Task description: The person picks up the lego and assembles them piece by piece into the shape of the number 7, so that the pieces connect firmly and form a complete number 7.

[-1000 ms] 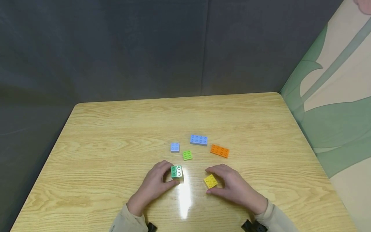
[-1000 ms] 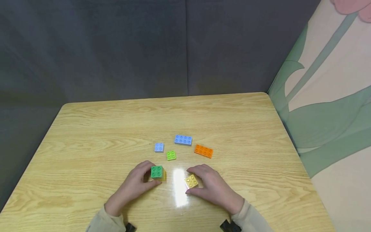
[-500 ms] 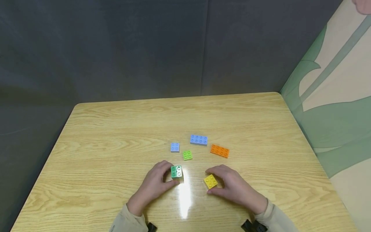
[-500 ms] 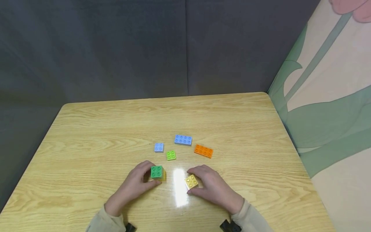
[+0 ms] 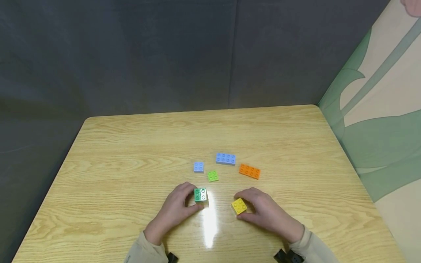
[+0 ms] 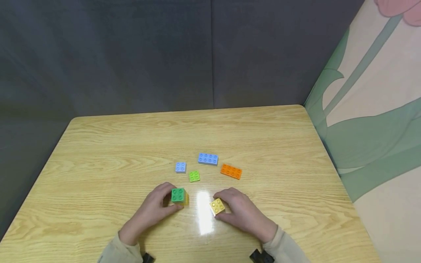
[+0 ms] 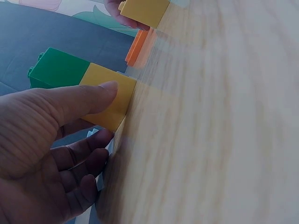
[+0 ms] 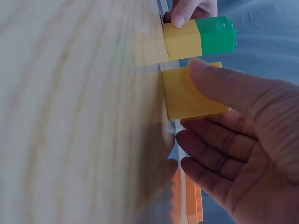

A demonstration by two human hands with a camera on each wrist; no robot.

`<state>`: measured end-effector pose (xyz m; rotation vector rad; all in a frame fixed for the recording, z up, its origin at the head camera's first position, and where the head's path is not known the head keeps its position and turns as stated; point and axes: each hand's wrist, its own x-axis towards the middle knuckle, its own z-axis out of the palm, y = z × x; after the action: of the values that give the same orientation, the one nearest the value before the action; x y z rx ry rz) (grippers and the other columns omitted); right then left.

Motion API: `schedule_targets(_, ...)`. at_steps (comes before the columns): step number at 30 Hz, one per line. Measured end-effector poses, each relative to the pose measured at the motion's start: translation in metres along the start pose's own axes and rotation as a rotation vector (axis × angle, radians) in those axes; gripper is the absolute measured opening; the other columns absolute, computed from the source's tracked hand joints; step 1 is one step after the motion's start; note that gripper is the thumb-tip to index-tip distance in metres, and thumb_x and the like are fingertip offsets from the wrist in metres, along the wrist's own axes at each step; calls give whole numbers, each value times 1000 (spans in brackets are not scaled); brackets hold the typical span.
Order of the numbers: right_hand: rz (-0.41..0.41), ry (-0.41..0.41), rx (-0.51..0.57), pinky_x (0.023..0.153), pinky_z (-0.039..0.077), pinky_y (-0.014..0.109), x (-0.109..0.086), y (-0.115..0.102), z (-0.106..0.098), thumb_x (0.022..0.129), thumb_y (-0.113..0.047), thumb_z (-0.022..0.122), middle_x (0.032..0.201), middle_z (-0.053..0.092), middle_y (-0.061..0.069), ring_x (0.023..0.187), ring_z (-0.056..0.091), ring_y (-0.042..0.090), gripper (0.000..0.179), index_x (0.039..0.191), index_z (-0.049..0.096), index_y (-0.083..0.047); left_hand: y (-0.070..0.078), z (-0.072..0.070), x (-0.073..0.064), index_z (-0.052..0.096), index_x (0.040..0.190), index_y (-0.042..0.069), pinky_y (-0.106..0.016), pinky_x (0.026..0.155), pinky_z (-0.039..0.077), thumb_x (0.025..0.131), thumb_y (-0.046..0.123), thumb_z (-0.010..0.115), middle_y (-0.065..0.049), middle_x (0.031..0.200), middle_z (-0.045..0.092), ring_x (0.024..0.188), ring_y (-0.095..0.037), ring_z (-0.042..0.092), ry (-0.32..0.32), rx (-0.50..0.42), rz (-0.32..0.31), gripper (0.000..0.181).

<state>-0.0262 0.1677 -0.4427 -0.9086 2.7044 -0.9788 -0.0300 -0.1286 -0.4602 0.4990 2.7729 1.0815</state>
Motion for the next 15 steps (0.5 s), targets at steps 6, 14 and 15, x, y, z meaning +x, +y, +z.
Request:
schedule_targets(6, -13, 5, -13, 91, 50, 41, 0, 0, 0, 75, -23, 84, 110, 66, 0, 104, 60, 18, 42, 111, 67, -10, 0, 0, 0, 65, 105, 19, -37, 87, 48, 77, 34, 82, 13, 101, 58, 96, -9, 53, 4, -3, 0, 37)
schedule_targets(14, 8, -7, -18, 89, 51, 38, 0, 0, 0, 75, -24, 83, 108, 66, -3, 101, 60, 14, 40, 110, 67, -12, 3, -1, -1, 65, 105, 20, -34, 82, 47, 76, 30, 84, 15, 99, 57, 91, -9, 52, 11, -25, 0, 35)
schedule_targets(15, 10, -10, -19, 89, 51, 38, 0, 0, 0, 76, -25, 83, 108, 66, -3, 101, 60, 14, 40, 110, 67, -12, 3, -1, -1, 65, 105, 20, -34, 82, 47, 77, 30, 84, 15, 99, 57, 92, -9, 52, 11, -26, 0, 35)
